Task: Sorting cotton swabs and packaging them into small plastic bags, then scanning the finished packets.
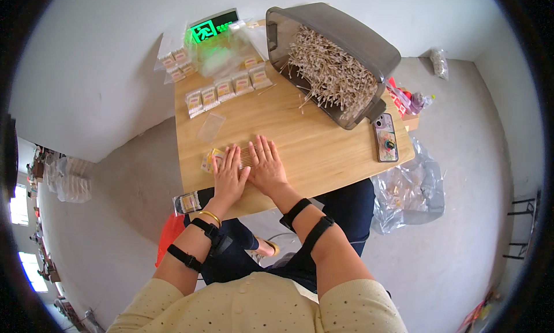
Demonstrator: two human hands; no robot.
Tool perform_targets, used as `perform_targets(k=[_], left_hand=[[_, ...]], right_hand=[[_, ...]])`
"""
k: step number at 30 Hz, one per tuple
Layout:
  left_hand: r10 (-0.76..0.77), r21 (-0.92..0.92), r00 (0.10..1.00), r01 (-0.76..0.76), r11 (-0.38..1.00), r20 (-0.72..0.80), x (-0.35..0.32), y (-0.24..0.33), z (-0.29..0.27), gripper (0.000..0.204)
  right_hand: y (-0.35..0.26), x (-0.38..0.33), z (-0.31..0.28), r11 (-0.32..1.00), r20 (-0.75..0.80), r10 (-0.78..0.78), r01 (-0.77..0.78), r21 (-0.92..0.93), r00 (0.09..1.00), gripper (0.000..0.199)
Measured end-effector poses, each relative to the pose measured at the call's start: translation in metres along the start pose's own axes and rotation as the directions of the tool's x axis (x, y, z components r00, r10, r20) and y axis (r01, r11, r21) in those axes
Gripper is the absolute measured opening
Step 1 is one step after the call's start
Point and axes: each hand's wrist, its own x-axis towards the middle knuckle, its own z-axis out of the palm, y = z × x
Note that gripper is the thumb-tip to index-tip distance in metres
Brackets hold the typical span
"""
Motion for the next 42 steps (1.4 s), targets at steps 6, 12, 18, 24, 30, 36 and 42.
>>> perform_targets(k=[6, 12, 18, 24, 30, 36, 42], left_hand=[[-0.030, -0.075, 0.996, 0.023, 0.997, -0.085, 0.020, 0.003, -0.011, 0.048], [-0.038, 0.017, 0.992, 0.040, 0.999, -0.118, 0.013, -0.010, -0.015, 0.049], [-0.058, 0.021, 0.987, 0.061, 0.998, -0.148, 0.006, -0.015, -0.011, 0.050], [-0.073, 0.024, 0.988, 0.077, 0.997, -0.133, 0.008, -0.016, -0.008, 0.055], [-0.087, -0.004, 0.988, 0.087, 0.996, -0.126, 0.008, -0.016, -0.009, 0.055], [-0.097, 0.000, 0.987, 0.097, 0.995, -0.127, 0.009, -0.017, -0.007, 0.055], [-0.099, -0.015, 0.986, 0.098, 0.995, -0.135, 0.009, -0.018, -0.005, 0.056]], right_hand=[[0.005, 0.000, -0.005, 0.991, -0.045, -0.009, 0.015, 0.133, 0.999, 0.084], [0.020, -0.034, -0.020, 0.912, -0.120, 0.022, 0.029, 0.410, 0.992, 0.071], [0.009, -0.049, -0.026, 0.941, -0.168, -0.109, 0.157, 0.299, 0.980, 0.059], [0.005, -0.045, -0.025, 0.942, -0.169, -0.104, 0.151, 0.299, 0.980, 0.056], [0.005, -0.040, -0.026, 0.943, -0.179, -0.096, 0.147, 0.298, 0.979, 0.056], [0.002, -0.029, -0.024, 0.946, -0.191, -0.094, 0.147, 0.288, 0.977, 0.056], [0.003, -0.028, -0.022, 0.945, -0.190, -0.103, 0.155, 0.287, 0.976, 0.057]])
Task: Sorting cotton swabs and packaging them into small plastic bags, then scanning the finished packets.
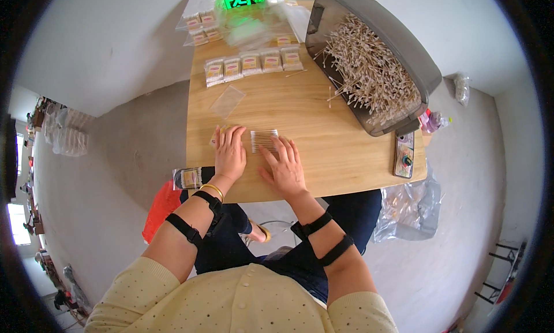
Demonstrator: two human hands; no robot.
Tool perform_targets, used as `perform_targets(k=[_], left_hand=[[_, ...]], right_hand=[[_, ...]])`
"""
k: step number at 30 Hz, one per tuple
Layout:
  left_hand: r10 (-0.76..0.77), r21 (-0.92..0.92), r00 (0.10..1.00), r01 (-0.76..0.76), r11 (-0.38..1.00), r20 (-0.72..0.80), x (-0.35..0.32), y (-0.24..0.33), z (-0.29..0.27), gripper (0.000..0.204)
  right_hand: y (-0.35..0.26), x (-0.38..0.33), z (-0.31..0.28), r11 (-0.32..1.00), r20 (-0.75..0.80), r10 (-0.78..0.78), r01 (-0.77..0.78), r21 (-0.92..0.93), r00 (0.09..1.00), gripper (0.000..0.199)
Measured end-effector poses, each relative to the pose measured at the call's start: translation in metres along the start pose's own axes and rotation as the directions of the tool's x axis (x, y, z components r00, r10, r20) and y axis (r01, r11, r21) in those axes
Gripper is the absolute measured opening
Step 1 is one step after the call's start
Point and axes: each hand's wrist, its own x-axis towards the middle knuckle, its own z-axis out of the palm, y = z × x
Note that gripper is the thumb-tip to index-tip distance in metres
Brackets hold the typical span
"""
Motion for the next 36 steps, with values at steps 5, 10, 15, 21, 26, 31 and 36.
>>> perform_targets(k=[5, 10, 15, 21, 26, 31, 36], left_hand=[[-0.016, -0.029, 1.000, 0.016, 0.999, -0.003, -0.001, 0.000, -0.001, 0.054], [-0.011, -0.062, 1.000, 0.009, 0.998, -0.020, 0.001, 0.003, -0.004, 0.051], [-0.012, -0.071, 1.000, 0.011, 0.997, -0.019, 0.000, 0.002, -0.003, 0.050], [-0.010, -0.075, 1.000, 0.009, 0.997, -0.022, 0.000, 0.002, -0.003, 0.049], [-0.011, -0.079, 1.000, 0.009, 0.997, -0.027, 0.001, 0.002, -0.002, 0.048], [-0.017, -0.085, 1.000, 0.015, 0.996, -0.021, 0.000, 0.001, -0.002, 0.048], [-0.019, -0.089, 1.000, 0.017, 0.996, -0.023, 0.001, 0.002, -0.003, 0.048]], right_hand=[[0.000, 0.007, 0.001, 1.000, 0.018, 0.004, -0.004, -0.015, 1.000, 0.057], [0.004, 0.008, 0.008, 0.999, 0.001, -0.007, 0.007, -0.032, 1.000, 0.058], [0.004, 0.011, 0.007, 1.000, -0.001, -0.001, 0.001, -0.002, 1.000, 0.058], [0.005, 0.016, 0.008, 1.000, -0.017, 0.017, -0.017, 0.002, 1.000, 0.055], [0.009, 0.015, 0.012, 1.000, -0.034, 0.005, -0.004, 0.013, 0.999, 0.053], [0.007, 0.021, 0.009, 0.999, -0.026, 0.021, -0.020, 0.041, 0.999, 0.052], [0.007, 0.026, 0.009, 0.998, -0.043, 0.022, -0.019, 0.059, 0.999, 0.051]])
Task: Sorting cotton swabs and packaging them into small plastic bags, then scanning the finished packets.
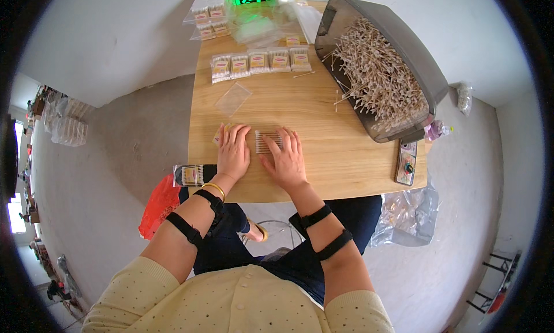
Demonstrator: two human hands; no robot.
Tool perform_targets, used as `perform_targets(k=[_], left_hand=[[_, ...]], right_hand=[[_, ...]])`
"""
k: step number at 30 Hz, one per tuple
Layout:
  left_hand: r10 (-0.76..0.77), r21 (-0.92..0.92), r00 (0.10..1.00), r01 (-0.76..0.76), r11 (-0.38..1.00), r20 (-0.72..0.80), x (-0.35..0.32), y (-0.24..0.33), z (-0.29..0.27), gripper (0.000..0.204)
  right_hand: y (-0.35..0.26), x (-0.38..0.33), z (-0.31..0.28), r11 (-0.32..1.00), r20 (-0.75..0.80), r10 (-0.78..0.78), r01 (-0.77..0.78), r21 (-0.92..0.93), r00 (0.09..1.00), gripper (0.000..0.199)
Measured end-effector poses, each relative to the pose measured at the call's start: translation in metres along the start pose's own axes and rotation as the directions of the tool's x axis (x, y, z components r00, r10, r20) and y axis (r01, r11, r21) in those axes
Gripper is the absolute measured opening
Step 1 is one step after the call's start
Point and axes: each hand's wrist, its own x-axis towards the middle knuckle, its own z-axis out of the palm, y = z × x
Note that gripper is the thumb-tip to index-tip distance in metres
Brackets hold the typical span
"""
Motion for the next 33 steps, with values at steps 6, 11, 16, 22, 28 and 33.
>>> perform_targets(k=[6, 11, 16, 22, 28, 33], left_hand=[[0.001, 0.006, 1.000, -0.001, 1.000, 0.006, 0.000, 0.000, 0.000, 0.047], [0.010, 0.016, 1.000, -0.010, 1.000, -0.003, -0.001, -0.002, 0.001, 0.047], [0.009, 0.011, 1.000, -0.009, 1.000, -0.005, -0.001, -0.002, 0.002, 0.047], [0.020, -0.003, 0.999, -0.020, 1.000, -0.026, -0.001, 0.000, 0.001, 0.046], [0.048, -0.013, 0.999, -0.048, 0.999, -0.011, -0.001, -0.002, -0.001, 0.045], [0.097, 0.034, 0.992, -0.100, 0.994, 0.079, -0.005, -0.002, -0.008, 0.049]], right_hand=[[0.001, 0.003, 0.002, 1.000, -0.011, 0.005, -0.005, 0.009, 1.000, 0.050], [0.000, 0.011, 0.002, 1.000, -0.015, 0.009, -0.009, 0.002, 1.000, 0.049], [0.002, 0.012, 0.001, 1.000, 0.010, 0.028, -0.028, -0.006, 1.000, 0.054], [0.007, 0.012, 0.005, 0.999, 0.024, 0.031, -0.029, -0.046, 0.999, 0.060], [0.006, 0.004, -0.001, 0.999, 0.057, 0.053, -0.053, 0.002, 0.997, 0.070], [0.005, -0.010, -0.005, 0.994, 0.117, 0.072, -0.061, -0.093, 0.991, 0.087]])
